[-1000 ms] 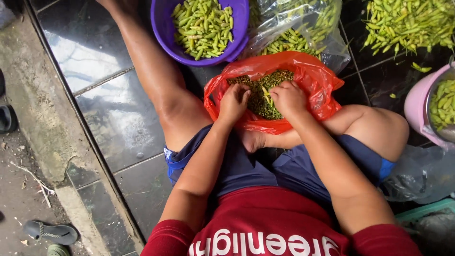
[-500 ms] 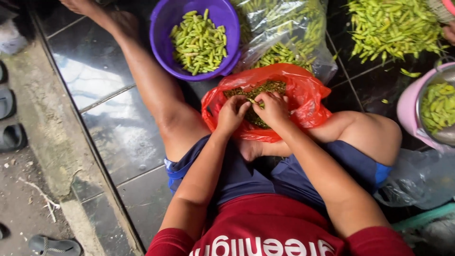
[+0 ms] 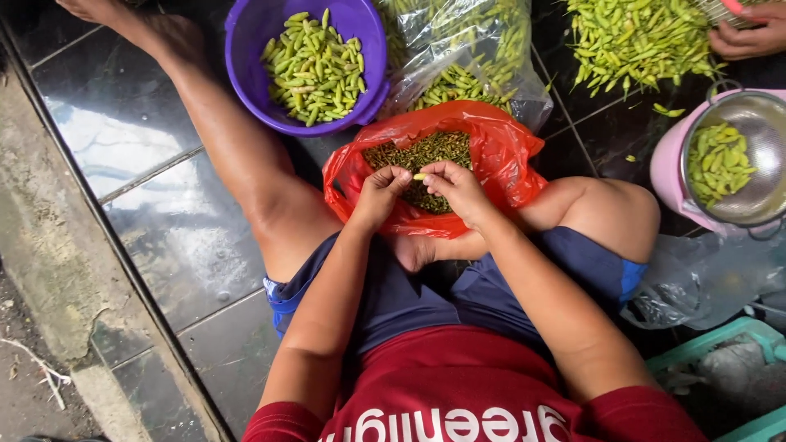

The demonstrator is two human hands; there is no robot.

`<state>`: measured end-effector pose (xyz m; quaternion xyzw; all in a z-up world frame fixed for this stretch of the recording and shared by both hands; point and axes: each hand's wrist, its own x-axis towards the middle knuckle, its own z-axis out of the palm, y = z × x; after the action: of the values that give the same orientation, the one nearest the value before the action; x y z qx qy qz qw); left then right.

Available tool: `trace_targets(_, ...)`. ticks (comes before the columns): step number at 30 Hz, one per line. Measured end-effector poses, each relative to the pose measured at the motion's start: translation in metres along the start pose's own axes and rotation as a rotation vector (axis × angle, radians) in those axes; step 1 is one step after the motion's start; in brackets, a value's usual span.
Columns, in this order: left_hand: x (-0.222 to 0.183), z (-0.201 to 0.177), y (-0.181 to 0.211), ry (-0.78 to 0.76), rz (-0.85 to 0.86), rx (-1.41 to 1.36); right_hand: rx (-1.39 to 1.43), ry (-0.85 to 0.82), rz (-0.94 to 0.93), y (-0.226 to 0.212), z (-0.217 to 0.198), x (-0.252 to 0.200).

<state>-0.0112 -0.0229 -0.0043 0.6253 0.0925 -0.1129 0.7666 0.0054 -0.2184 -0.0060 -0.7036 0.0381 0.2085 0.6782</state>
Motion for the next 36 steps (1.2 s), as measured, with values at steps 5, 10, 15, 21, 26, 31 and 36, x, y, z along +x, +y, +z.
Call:
trace_targets(5, 0.001, 0.008, -0.006, -0.021, -0.024, -0.139, 0.217, 0.006, 0.102, -0.009, 0.0, -0.006)
trace_targets(10, -0.002, 0.008, -0.005, -0.035, -0.03, -0.198, 0.366, -0.002, 0.211, 0.001, -0.002, 0.001)
trace_targets(15, -0.001, 0.004, -0.011, 0.058, 0.054, -0.011, 0.651, -0.004, 0.193, -0.029, -0.023, -0.004)
trace_targets(21, -0.009, -0.002, 0.003, 0.05, 0.096, 0.858, 0.562, 0.056, 0.164, -0.042, -0.05, 0.005)
trace_targets(26, -0.003, -0.001, -0.013, 0.089, 0.253, 1.054, -0.193, 0.12, 0.093, -0.035, -0.033, 0.004)
trace_targets(31, 0.003, -0.005, -0.026, 0.073, 0.215, 1.089, -1.085, 0.076, -0.065, 0.063, -0.02, 0.035)
trace_targets(36, 0.005, -0.001, -0.017, 0.08, 0.227, 1.061, -1.17, 0.073, -0.108, 0.041, -0.015, 0.023)
